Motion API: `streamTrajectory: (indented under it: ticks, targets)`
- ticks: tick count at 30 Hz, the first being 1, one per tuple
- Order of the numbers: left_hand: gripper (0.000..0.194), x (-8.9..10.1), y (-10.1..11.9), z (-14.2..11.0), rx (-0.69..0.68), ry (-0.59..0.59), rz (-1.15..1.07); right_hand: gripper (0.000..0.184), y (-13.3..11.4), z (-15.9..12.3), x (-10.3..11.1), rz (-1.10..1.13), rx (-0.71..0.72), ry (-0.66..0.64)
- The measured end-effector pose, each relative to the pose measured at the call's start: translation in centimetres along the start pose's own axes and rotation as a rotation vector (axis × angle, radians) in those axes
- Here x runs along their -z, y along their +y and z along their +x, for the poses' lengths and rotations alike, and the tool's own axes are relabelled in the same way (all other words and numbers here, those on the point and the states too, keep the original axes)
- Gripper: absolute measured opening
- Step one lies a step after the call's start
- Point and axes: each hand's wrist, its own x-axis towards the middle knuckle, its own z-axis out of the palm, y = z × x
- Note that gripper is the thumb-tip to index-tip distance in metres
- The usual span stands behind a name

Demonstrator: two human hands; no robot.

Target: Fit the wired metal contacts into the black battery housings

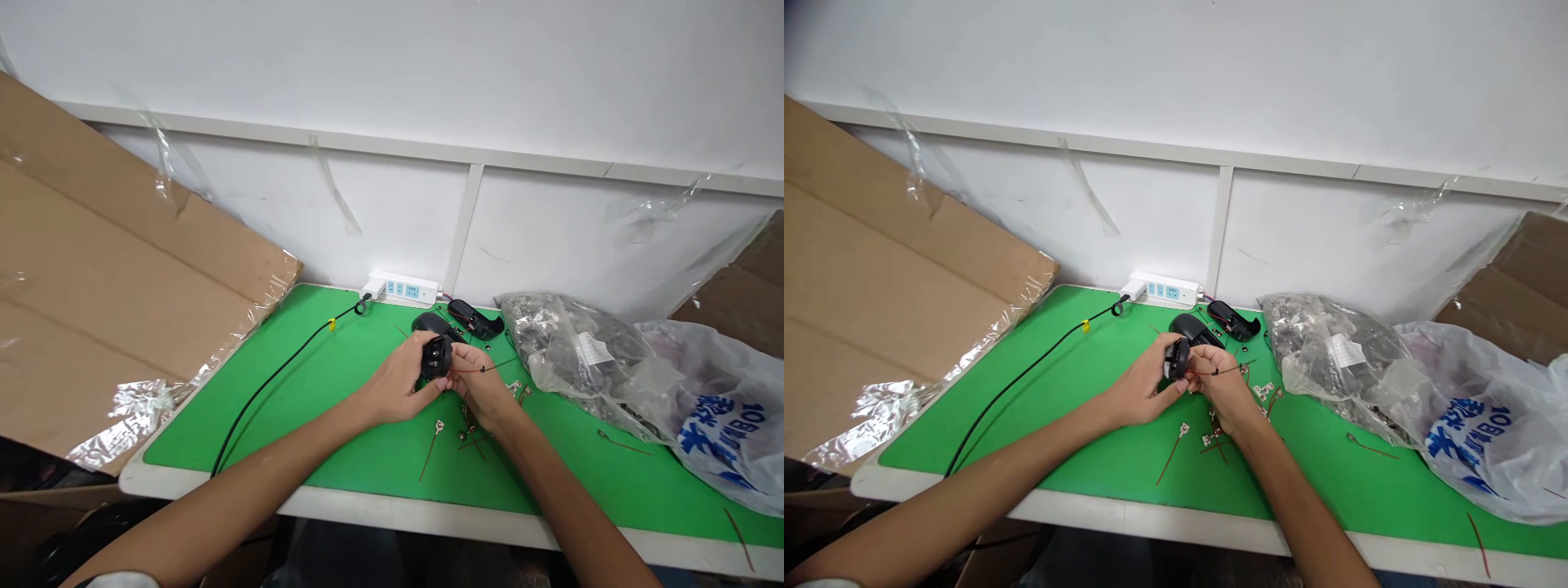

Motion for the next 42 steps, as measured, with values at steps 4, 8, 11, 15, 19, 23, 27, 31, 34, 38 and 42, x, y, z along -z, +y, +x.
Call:
streamTrajectory:
  ticks: [4,8,11,15,19,23,27,31,34,38,42]
  targets:
    - [0.065,-0.4,-0.3,-0.3,-0.005,-0.032,0.001,0.037,-0.6,0.0,0.6,0.037,-0.031,0.042]
    - [0.067,-0.6,-0.3,-0.5,0.037,0.006,0.014,0.031,-1.3,-0.3,0.5,0.149,-0.054,-0.022]
    - [0.067,-0.5,-0.1,-0.4,0.071,0.053,0.035,0.032,-1.1,-0.3,0.2,0.166,-0.042,-0.031]
    - [0.065,-0.4,0.0,-0.2,0.057,0.06,0.07,0.031,0.1,0.2,-0.2,0.131,0.011,0.113]
    - [0.065,-0.2,0.0,-0.1,0.073,0.039,0.062,0.032,1.0,0.6,-0.3,0.094,0.043,0.186]
    - [0.065,-0.3,0.0,0.0,0.039,0.053,0.049,0.033,1.0,0.6,-0.2,0.094,0.075,0.2]
    - [0.062,-0.5,-0.2,0.1,0.018,0.123,-0.007,0.029,0.9,0.6,0.2,0.092,0.098,0.179]
    - [0.06,-0.6,-0.2,0.1,0.11,0.134,-0.094,0.029,0.9,0.7,0.5,0.081,0.081,0.153]
    - [0.061,-0.6,-0.2,0.1,0.14,0.123,-0.103,0.031,0.8,0.7,0.4,0.075,0.056,0.162]
    - [0.061,-0.4,-0.2,0.2,0.162,0.093,-0.104,0.034,0.7,0.5,-0.1,0.082,0.06,0.191]
    - [0.063,-0.2,-0.3,0.3,0.183,0.041,-0.088,0.037,0.6,0.4,0.2,0.092,0.036,0.168]
